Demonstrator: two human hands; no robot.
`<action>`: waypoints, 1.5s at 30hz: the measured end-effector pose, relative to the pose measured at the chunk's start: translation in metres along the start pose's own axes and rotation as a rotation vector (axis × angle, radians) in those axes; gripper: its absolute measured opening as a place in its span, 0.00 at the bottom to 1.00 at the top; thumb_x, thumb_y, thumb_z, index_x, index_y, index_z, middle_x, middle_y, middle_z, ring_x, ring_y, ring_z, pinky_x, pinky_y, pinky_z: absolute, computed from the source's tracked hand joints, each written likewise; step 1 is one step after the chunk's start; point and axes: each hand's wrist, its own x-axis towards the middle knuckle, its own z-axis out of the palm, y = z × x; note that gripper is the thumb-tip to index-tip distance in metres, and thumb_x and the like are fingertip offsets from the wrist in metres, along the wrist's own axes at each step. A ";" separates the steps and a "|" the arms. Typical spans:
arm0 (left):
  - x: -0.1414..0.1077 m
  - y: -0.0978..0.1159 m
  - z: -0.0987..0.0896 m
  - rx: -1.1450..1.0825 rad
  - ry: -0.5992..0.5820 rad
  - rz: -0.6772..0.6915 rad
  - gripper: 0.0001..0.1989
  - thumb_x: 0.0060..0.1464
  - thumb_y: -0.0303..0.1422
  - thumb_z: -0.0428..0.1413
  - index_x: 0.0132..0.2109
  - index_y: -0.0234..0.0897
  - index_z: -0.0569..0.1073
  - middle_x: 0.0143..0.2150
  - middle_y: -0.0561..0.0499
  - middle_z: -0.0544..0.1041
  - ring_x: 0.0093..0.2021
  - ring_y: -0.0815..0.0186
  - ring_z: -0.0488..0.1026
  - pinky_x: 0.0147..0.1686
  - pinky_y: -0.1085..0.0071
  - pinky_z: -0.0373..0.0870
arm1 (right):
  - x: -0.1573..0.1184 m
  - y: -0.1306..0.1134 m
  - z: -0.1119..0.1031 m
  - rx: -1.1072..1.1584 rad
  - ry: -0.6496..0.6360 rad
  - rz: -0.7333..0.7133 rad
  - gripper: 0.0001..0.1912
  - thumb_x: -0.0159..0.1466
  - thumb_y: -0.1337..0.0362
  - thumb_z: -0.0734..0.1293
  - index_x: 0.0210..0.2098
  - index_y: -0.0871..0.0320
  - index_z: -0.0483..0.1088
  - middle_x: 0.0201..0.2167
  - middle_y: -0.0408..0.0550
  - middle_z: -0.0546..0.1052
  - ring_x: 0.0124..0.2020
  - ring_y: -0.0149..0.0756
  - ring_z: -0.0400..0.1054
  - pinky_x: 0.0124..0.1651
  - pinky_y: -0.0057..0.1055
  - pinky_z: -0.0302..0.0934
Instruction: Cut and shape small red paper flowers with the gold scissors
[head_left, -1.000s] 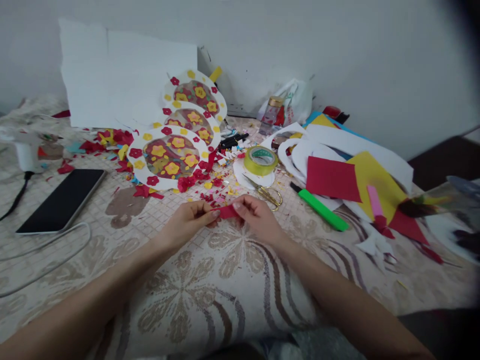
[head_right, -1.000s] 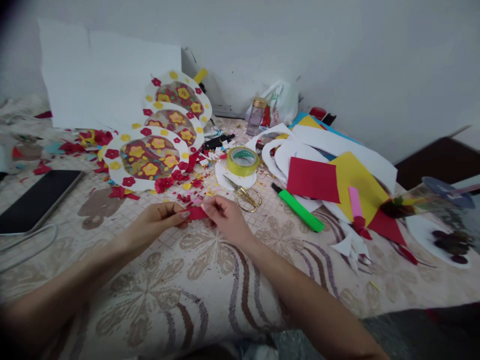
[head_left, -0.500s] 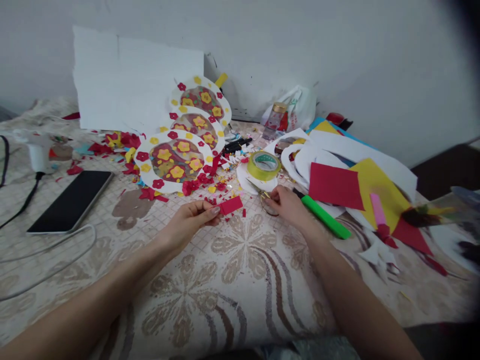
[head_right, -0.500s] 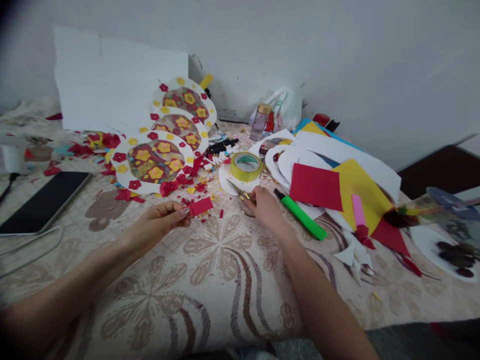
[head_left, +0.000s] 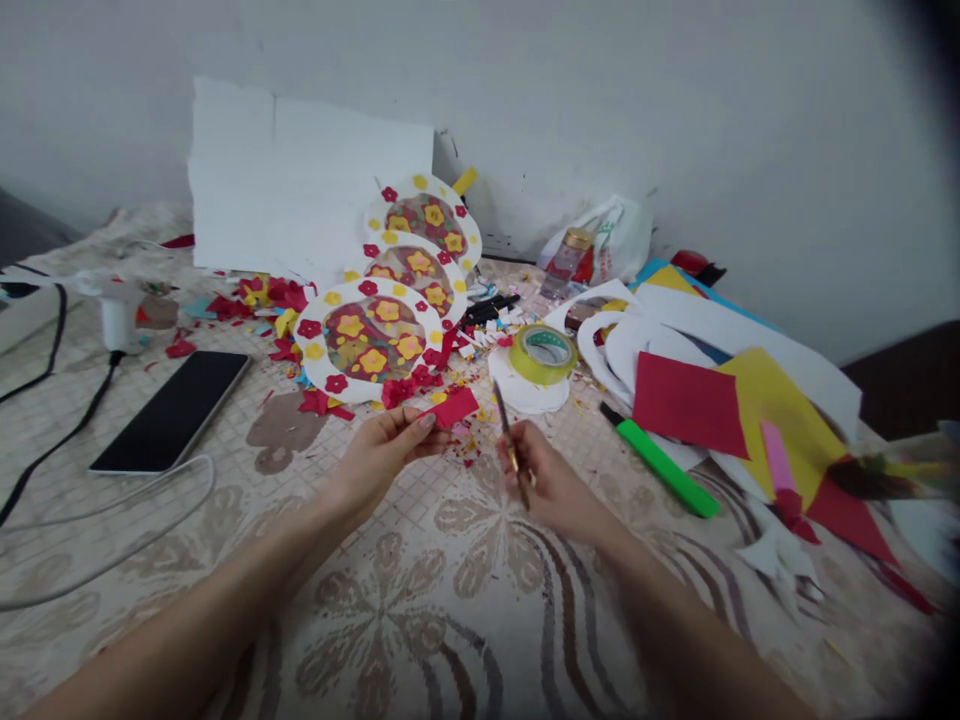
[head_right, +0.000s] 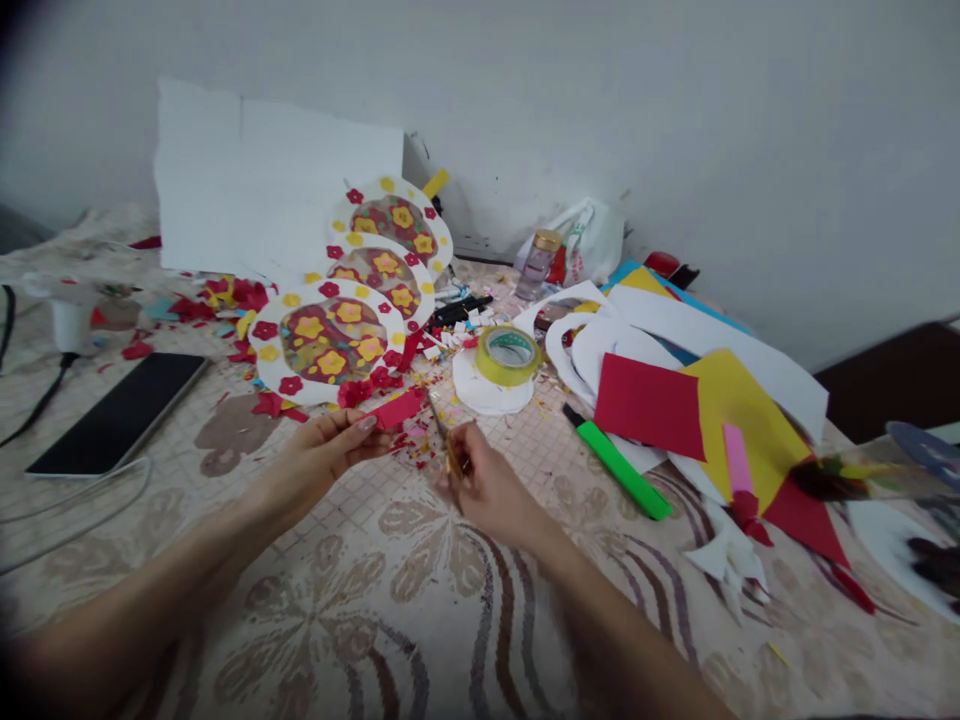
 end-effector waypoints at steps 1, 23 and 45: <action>0.001 0.001 0.000 -0.008 0.005 0.004 0.11 0.46 0.35 0.62 0.31 0.33 0.70 0.29 0.49 0.79 0.30 0.69 0.76 0.38 0.71 0.72 | -0.004 -0.005 0.006 0.018 -0.068 -0.028 0.13 0.62 0.55 0.60 0.39 0.57 0.57 0.30 0.42 0.62 0.29 0.31 0.56 0.32 0.27 0.55; -0.003 0.005 0.008 -0.223 0.057 0.077 0.06 0.48 0.30 0.61 0.32 0.34 0.71 0.33 0.52 0.79 0.37 0.67 0.76 0.45 0.68 0.70 | -0.013 -0.019 0.031 0.182 -0.266 0.127 0.23 0.62 0.43 0.55 0.30 0.58 0.58 0.20 0.39 0.59 0.21 0.27 0.51 0.24 0.26 0.48; -0.007 -0.008 0.012 -0.102 -0.036 0.019 0.08 0.48 0.31 0.61 0.29 0.34 0.69 0.29 0.54 0.75 0.31 0.71 0.73 0.40 0.71 0.72 | -0.011 -0.020 0.038 0.411 -0.219 0.164 0.26 0.59 0.38 0.54 0.29 0.57 0.55 0.19 0.36 0.53 0.20 0.26 0.47 0.23 0.26 0.47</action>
